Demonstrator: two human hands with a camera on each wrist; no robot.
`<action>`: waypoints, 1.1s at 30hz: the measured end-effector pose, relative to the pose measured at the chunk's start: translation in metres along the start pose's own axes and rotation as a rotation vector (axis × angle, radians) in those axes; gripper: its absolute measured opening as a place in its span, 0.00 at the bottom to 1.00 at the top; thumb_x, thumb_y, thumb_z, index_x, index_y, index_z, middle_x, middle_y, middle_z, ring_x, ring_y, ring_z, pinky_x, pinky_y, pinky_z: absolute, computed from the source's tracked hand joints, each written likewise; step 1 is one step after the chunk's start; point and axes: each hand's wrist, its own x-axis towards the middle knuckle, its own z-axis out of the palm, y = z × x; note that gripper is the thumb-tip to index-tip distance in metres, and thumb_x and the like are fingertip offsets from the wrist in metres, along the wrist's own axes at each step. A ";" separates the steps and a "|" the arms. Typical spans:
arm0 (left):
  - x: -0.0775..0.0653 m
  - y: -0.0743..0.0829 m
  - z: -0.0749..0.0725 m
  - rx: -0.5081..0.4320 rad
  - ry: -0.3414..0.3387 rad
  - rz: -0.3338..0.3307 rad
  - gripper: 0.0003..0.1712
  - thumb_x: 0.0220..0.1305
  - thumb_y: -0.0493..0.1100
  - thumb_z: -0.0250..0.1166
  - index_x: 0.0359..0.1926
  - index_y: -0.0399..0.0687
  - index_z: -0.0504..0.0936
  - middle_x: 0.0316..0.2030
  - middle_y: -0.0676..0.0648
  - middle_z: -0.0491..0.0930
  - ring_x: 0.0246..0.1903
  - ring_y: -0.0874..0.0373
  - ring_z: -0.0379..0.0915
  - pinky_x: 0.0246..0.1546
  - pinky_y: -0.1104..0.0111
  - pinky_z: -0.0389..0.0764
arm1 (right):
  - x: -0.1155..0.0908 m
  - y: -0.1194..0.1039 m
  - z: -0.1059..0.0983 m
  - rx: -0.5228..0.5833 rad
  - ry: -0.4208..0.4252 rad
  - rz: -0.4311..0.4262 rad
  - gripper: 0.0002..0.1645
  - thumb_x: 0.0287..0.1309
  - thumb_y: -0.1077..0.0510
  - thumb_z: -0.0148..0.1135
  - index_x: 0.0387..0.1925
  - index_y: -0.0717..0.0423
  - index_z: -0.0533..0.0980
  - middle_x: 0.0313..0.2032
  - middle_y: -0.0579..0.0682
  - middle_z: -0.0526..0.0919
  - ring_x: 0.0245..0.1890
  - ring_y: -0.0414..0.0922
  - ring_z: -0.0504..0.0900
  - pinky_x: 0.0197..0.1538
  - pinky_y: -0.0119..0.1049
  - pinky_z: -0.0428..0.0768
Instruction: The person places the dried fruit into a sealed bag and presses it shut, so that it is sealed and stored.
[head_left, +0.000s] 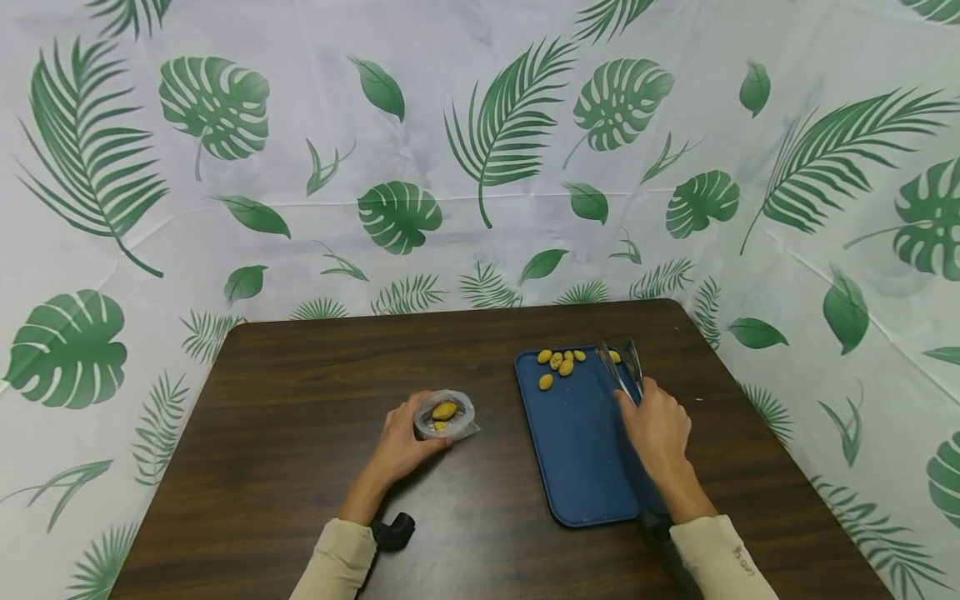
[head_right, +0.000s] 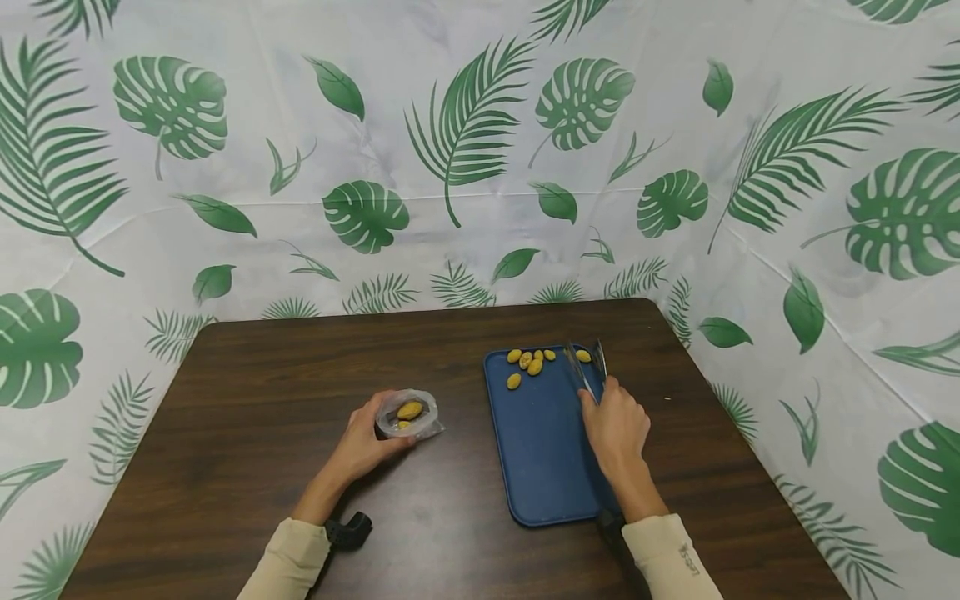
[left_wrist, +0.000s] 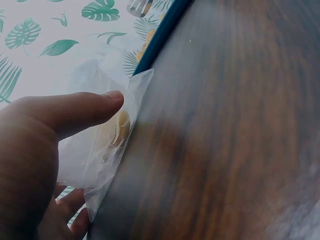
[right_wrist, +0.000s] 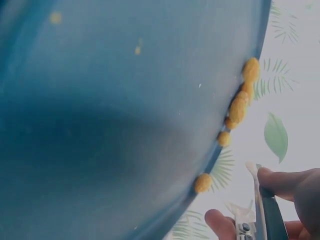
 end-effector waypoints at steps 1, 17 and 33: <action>0.000 0.000 0.000 -0.001 0.000 0.002 0.47 0.49 0.51 0.82 0.69 0.49 0.72 0.63 0.43 0.80 0.65 0.41 0.69 0.65 0.47 0.63 | 0.001 0.000 0.000 -0.004 -0.005 0.001 0.35 0.67 0.44 0.65 0.57 0.72 0.75 0.43 0.77 0.84 0.35 0.73 0.84 0.35 0.68 0.78; -0.002 0.001 -0.001 -0.006 0.000 0.004 0.46 0.50 0.52 0.81 0.69 0.51 0.72 0.62 0.43 0.80 0.65 0.39 0.68 0.65 0.44 0.64 | 0.016 0.010 -0.001 -0.049 -0.073 -0.035 0.32 0.67 0.45 0.65 0.54 0.72 0.77 0.39 0.75 0.85 0.32 0.71 0.84 0.32 0.64 0.79; -0.002 0.003 0.000 -0.005 -0.041 -0.038 0.46 0.53 0.52 0.80 0.70 0.52 0.70 0.66 0.42 0.77 0.68 0.39 0.65 0.68 0.43 0.62 | 0.026 0.022 0.004 -0.101 -0.112 -0.092 0.30 0.67 0.50 0.67 0.58 0.72 0.76 0.41 0.74 0.86 0.31 0.69 0.84 0.34 0.63 0.81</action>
